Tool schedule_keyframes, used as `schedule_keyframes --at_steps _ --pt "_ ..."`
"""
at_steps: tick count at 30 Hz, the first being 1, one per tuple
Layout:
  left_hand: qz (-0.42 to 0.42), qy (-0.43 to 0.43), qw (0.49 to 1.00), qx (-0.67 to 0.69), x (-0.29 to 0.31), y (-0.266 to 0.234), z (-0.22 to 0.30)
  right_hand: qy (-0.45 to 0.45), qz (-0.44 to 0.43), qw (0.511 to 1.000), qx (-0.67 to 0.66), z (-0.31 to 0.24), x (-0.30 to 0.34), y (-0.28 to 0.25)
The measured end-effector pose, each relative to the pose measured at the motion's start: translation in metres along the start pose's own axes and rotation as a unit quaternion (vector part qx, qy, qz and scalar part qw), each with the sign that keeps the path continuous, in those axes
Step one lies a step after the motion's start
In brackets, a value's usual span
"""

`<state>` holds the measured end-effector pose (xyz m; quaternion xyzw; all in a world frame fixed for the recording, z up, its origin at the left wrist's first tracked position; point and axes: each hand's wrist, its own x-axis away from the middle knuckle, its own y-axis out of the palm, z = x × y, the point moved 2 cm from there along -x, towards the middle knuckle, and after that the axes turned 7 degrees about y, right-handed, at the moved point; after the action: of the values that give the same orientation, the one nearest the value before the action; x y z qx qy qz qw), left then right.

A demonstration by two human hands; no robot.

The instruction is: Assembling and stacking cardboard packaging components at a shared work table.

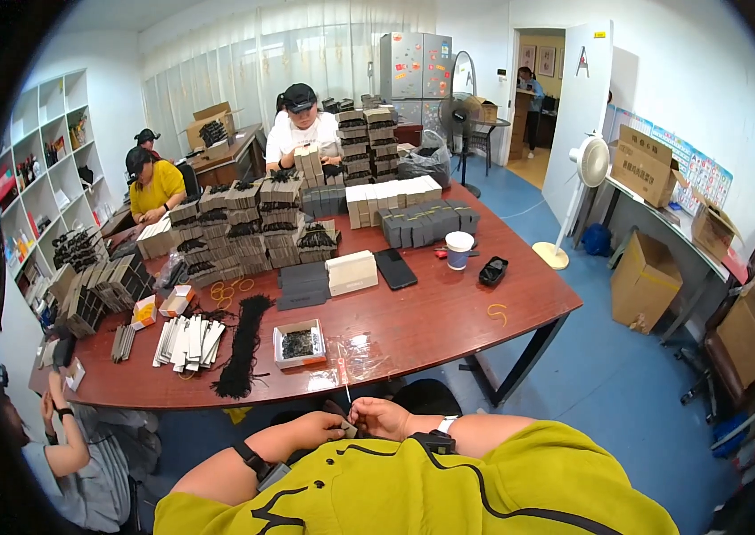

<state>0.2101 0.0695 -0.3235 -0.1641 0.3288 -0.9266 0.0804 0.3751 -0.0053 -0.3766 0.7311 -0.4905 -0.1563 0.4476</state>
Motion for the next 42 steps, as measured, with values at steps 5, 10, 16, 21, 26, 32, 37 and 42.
schedule_keyframes --at_steps 5,10,16,21,26,32,37,42 --pt "0.0 -0.003 1.0 0.021 0.003 -0.004 0.002 0.01 0.043 0.999 0.0 -0.008 0.006 0.024" --pt "0.082 0.021 0.994 0.063 0.013 -0.016 0.008 -0.002 0.005 0.998 0.055 -0.016 -0.002 0.03" --pt "0.247 0.132 0.89 0.36 0.026 -0.032 0.044 -0.029 0.034 0.984 0.173 -0.04 0.01 0.066" --pt "0.338 0.212 0.86 0.318 0.021 -0.03 0.048 -0.023 -0.025 0.981 0.194 -0.045 0.017 0.084" --pt "0.348 0.247 0.901 0.079 0.033 -0.034 0.064 0.01 -0.008 0.971 0.24 -0.047 0.016 0.093" --pt "0.317 0.225 0.916 -0.103 0.039 -0.04 0.086 0.087 0.032 0.925 0.368 -0.06 0.024 0.11" --pt "0.445 0.277 0.852 -0.024 0.036 -0.028 0.067 -0.001 -0.033 0.986 0.164 -0.046 0.022 0.09" --pt "0.351 0.212 0.908 0.088 0.023 -0.029 0.057 -0.001 -0.061 0.989 0.137 -0.044 0.02 0.092"
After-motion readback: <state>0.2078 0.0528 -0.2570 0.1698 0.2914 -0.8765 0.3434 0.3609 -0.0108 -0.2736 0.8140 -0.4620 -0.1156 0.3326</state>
